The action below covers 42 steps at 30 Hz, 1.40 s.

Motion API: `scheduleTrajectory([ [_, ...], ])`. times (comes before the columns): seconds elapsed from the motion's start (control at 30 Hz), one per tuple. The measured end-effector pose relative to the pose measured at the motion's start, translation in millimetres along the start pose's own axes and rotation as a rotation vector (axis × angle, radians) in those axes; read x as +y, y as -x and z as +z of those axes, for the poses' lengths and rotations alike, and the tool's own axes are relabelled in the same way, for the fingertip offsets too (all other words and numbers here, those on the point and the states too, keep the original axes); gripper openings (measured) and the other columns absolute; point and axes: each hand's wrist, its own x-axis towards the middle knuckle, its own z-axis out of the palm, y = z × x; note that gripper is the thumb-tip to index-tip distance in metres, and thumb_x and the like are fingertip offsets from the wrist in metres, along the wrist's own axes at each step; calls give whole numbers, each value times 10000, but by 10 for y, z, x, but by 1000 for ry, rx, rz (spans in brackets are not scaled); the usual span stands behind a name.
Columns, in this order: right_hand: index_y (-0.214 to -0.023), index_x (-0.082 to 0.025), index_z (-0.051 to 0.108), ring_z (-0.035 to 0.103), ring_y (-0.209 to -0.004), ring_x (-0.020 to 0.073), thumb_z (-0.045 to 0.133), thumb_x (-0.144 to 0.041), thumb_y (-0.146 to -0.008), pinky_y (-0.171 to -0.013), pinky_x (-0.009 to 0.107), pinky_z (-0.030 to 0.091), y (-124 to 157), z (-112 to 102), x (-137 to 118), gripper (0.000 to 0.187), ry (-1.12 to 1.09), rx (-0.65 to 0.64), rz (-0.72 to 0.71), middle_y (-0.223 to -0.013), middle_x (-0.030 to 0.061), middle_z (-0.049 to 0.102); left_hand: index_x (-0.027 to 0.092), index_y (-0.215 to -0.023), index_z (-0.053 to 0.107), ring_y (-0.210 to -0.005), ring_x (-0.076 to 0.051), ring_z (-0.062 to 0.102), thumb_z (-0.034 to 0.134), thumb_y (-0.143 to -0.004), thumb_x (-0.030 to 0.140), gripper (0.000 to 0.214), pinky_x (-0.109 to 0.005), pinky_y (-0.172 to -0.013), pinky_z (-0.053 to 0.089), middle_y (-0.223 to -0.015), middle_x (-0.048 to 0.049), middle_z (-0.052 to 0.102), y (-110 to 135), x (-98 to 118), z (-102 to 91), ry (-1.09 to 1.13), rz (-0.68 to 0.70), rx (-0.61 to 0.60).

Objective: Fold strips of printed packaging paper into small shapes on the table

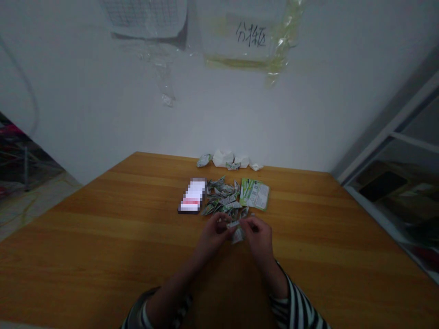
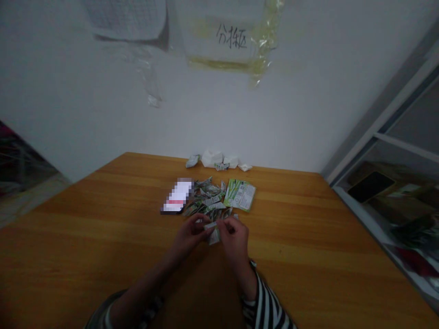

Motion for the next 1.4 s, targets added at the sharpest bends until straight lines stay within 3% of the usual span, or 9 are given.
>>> scheduleTrajectory([
  [0.1, -585, -183, 555, 421, -484, 104, 646, -438, -783, -459, 216, 328, -11, 9, -5, 335, -120, -18, 92, -522, -52, 470, 155, -864, 596, -525, -127, 615, 813, -629, 378, 389, -232, -544, 495, -599, 23, 660, -36, 9, -38, 85, -19, 70],
  [0.33, -674, -194, 566, 453, -350, 80, 626, -407, -789, -357, 173, 329, 104, 97, 1, 250, -164, -640, 253, -469, -72, 530, 178, -978, 563, -520, -111, 582, 763, -694, 379, 402, -180, -470, 398, -633, 45, 630, -22, 105, -68, -35, 89, 226],
  [0.5, -645, -192, 551, 459, -334, 87, 599, -511, -802, -349, 185, 349, 69, 73, 8, 359, -281, -425, 275, -448, -54, 549, 168, -1102, 528, -668, -160, 653, 798, -643, 420, 588, -254, -612, 496, -770, -8, 681, -77, 69, -87, 142, 24, 179],
  [0.67, -676, -180, 604, 535, -404, 113, 630, -490, -809, -400, 204, 410, 91, 77, 23, 338, -235, -592, 249, -511, -30, 608, 155, -1064, 585, -617, -147, 608, 714, -743, 422, 438, -221, -542, 430, -692, 3, 644, -70, 54, -129, -10, 80, 123],
  [0.77, -928, -195, 653, 600, -550, 126, 707, -360, -776, -483, 201, 453, 105, 49, -12, 231, -209, -539, 174, -692, -15, 671, 171, -1092, 531, -575, -139, 590, 666, -786, 413, 413, -213, -518, 410, -670, 22, 633, -61, 64, -152, -64, 114, 142],
  [0.87, -1215, -269, 585, 631, -692, 138, 789, -246, -688, -571, 217, 491, 69, -17, -54, 565, -187, -465, 85, -961, 18, 681, 173, -1152, 459, -547, -137, 577, 646, -800, 405, 461, -213, -513, 401, -652, 32, 638, -69, 48, -157, -64, 84, 80],
  [1.07, -853, -226, 782, 621, -662, 158, 772, -266, -697, -576, 253, 500, -1, -50, -21, 162, -126, -428, -26, -787, 32, 676, 179, -1215, 447, -485, -120, 531, 601, -819, 502, 534, -207, -476, 379, -584, 73, 555, -36, 45, -121, -44, 13, 17],
  [1.23, -713, -197, 773, 574, -486, 138, 788, -334, -671, -451, 246, 475, -22, -75, -35, 144, -237, -182, 83, -574, 7, 654, 177, -1198, 571, -475, -101, 535, 615, -823, 498, 495, -203, -476, 422, -587, 49, 582, 17, 162, -157, -8, 18, -125],
  [1.4, -684, -197, 758, 615, -468, 153, 792, -310, -679, -465, 262, 509, -30, -161, -65, 118, -287, -142, 95, -539, 9, 682, 162, -954, 772, -617, -162, 661, 766, -705, 292, 281, -278, -628, 533, -730, -40, 751, 11, 194, -194, -55, 63, -115],
])
